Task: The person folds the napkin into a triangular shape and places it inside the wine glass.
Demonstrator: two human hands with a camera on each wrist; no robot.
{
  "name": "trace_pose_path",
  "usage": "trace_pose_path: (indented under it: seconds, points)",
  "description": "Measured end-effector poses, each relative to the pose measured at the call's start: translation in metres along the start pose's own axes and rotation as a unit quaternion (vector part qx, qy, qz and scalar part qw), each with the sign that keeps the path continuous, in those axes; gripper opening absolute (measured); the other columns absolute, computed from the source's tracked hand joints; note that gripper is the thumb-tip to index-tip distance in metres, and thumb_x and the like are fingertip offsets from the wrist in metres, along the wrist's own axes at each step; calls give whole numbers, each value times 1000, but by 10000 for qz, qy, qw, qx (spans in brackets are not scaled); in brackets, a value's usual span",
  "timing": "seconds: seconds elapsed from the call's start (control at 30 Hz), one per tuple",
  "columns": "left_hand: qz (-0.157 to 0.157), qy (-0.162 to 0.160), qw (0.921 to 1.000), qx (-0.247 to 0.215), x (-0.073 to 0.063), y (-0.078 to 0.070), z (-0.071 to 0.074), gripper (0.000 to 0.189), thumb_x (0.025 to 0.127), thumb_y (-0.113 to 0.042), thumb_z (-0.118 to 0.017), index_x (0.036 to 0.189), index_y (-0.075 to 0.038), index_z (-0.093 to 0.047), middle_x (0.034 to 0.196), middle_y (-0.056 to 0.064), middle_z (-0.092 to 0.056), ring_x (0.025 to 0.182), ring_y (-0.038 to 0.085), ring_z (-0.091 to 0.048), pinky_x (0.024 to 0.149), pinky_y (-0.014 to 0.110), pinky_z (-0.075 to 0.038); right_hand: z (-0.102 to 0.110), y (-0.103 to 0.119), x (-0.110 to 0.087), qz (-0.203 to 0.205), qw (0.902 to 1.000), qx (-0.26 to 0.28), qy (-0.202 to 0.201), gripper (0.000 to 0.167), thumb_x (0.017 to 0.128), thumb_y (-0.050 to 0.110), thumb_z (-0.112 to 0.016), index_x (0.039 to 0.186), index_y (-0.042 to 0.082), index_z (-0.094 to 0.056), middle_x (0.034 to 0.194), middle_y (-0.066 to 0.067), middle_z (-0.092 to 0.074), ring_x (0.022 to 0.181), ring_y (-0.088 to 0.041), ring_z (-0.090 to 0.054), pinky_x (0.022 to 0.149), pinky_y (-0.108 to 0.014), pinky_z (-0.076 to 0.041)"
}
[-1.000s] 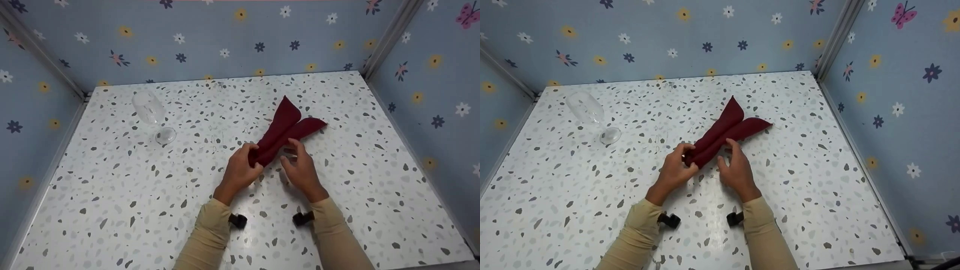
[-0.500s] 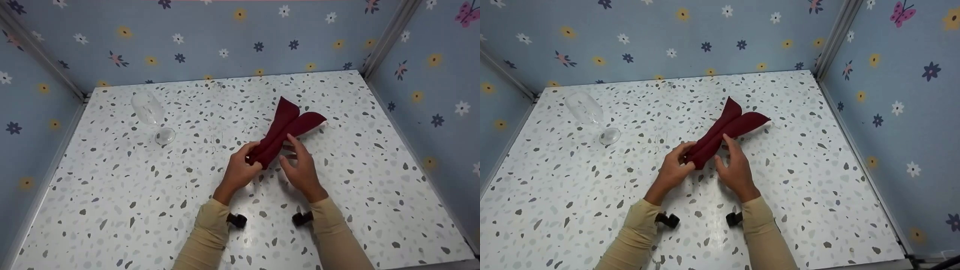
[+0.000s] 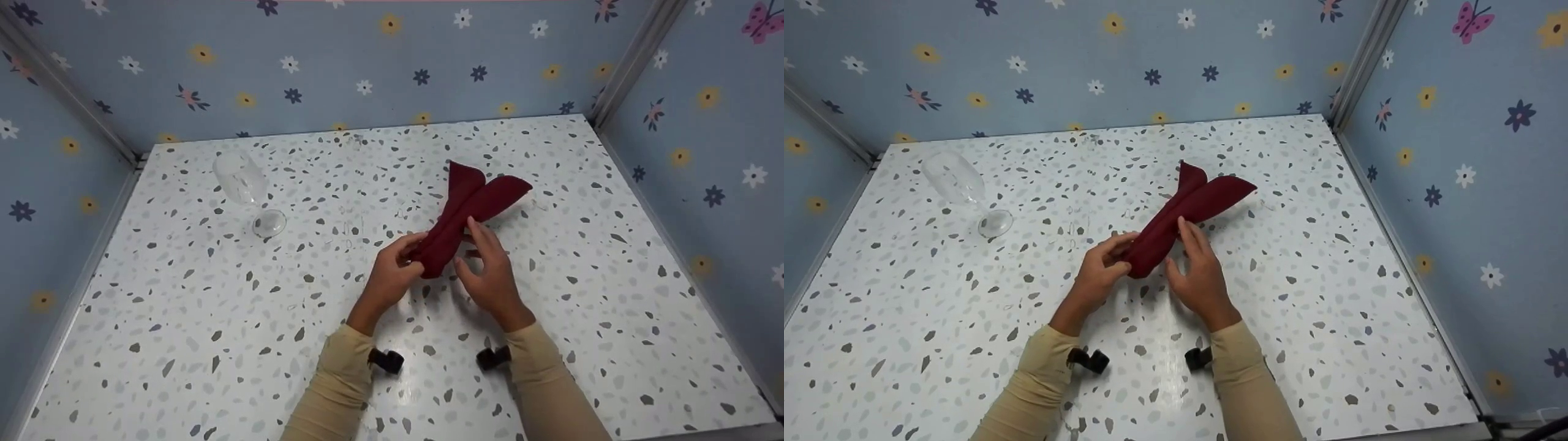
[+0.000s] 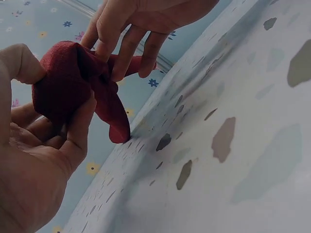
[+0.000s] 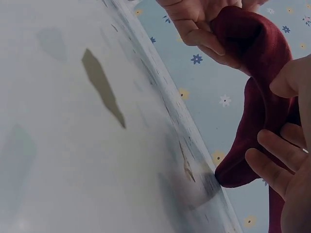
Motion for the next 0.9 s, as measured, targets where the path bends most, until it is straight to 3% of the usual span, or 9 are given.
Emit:
trace_pose_path:
  seconds: [0.2, 0.43, 0.63, 0.77, 0.9]
  points:
    - [31, 221, 9987, -454, 1, 2, -1, 56, 84, 2, -50, 137, -10, -61, 125, 9, -66, 113, 23, -62, 89, 37, -52, 1, 1, 1, 68, 9997, -214, -125, 73, 87, -7, -68, 153, 0, -37, 147, -20, -38, 119, -28, -56, 85, -46, -55]
    - [-71, 422, 9951, -893, 0, 2, -1, 56, 82, 3, -49, 137, -4, -59, 120, 16, -66, 107, 27, -63, 79, 36, -54, 0, 4, 0, 47, 9999, -66, -113, 77, 85, -8, -70, 154, 2, -37, 158, -24, -21, 116, -29, -57, 84, -47, -55]
    - [-77, 639, 9906, -1203, -2, 0, -1, 56, 84, 2, -48, 139, 0, -56, 122, 19, -64, 107, 28, -63, 76, 35, -55, -2, 3, -1, -55, 9999, -127, -22, 80, 84, -6, -72, 155, 7, -37, 162, -20, -16, 119, -27, -54, 86, -37, -55]
    - [-105, 794, 9866, -1420, -3, -1, -1, 56, 84, 0, -46, 139, 4, -54, 123, 20, -63, 107, 28, -62, 75, 34, -54, -2, 3, -1, -70, 9998, -189, 9, 83, 85, 0, -75, 157, 9, -35, 163, -19, -15, 134, -31, -42, 93, -28, -51]
    - [-160, 928, 9818, -1647, -3, -1, -2, 57, 83, -1, -45, 139, 6, -52, 122, 21, -63, 105, 27, -62, 75, 33, -55, -2, 5, -1, 36, 9995, -293, -71, 83, 85, 5, -79, 156, 8, -35, 164, -19, -13, 148, -34, -22, 104, -28, -42]
Point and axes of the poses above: each hand's wrist, its own x-axis towards the middle knuckle, its own z-axis out of the back of the hand, y = z × x, the point moved 2 cm from there along x, towards the middle knuckle
